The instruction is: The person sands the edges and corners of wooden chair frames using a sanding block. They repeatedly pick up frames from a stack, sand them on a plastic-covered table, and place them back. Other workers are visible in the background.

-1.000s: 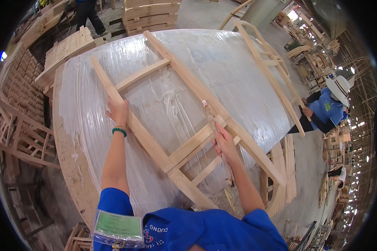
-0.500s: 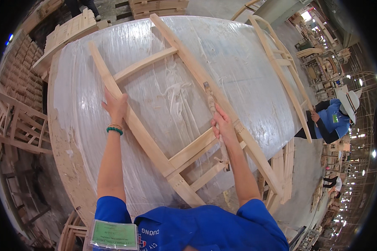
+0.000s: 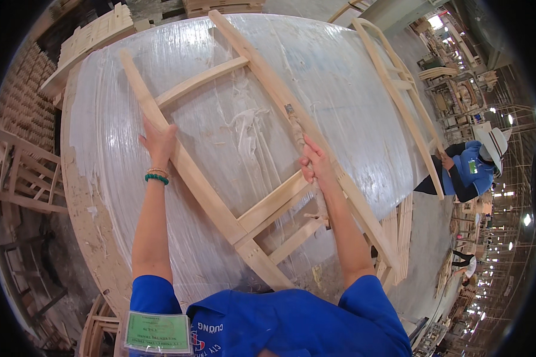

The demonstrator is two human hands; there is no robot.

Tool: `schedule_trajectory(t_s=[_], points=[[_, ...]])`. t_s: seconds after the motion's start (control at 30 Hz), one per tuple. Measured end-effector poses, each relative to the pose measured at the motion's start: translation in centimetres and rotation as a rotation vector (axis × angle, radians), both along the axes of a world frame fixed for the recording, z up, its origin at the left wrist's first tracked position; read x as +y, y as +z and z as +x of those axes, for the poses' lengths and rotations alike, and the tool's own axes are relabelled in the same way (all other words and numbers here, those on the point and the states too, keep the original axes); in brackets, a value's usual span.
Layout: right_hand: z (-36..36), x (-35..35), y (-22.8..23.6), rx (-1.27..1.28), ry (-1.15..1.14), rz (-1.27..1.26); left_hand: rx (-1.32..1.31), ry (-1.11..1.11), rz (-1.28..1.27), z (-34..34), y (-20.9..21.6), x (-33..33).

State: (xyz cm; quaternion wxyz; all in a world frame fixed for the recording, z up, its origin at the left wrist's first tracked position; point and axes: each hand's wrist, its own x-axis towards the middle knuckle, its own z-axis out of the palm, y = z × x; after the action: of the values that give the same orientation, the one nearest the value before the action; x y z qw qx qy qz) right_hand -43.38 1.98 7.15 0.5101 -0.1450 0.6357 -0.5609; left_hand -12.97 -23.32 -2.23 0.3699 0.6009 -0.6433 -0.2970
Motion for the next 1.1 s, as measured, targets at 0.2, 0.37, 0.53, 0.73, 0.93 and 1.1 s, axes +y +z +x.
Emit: schedule_trajectory(t_s=[0.2,0.37,0.53,0.73,0.93,1.1], points=[[-1.6,0.8,-0.9,0.03,0.046,-0.023,0.034,-0.024,0.019,-0.6,0.7,0.0],[-2.0,1.9,-0.2,0.062,0.106,0.002,0.025,0.01,-0.036,0.2,0.6,0.1],[-2.9,1.1,-0.1,0.103,0.113,0.027,-0.013,-0.003,-0.022,-0.3,0.0,0.3],[-4.4,1.7,-0.2,0.155,0.206,0.04,-0.003,0.0,-0.009,0.0,0.5,-0.2],[-4.6,-2.7,-0.1,0.133,0.187,0.038,0.001,-0.043,-0.024,-0.6,-0.2,-0.3],[-3.3,2.4,0.7,0.115,0.21,0.1,-0.036,-0.012,-0.03,0.8,-0.5,0.1]])
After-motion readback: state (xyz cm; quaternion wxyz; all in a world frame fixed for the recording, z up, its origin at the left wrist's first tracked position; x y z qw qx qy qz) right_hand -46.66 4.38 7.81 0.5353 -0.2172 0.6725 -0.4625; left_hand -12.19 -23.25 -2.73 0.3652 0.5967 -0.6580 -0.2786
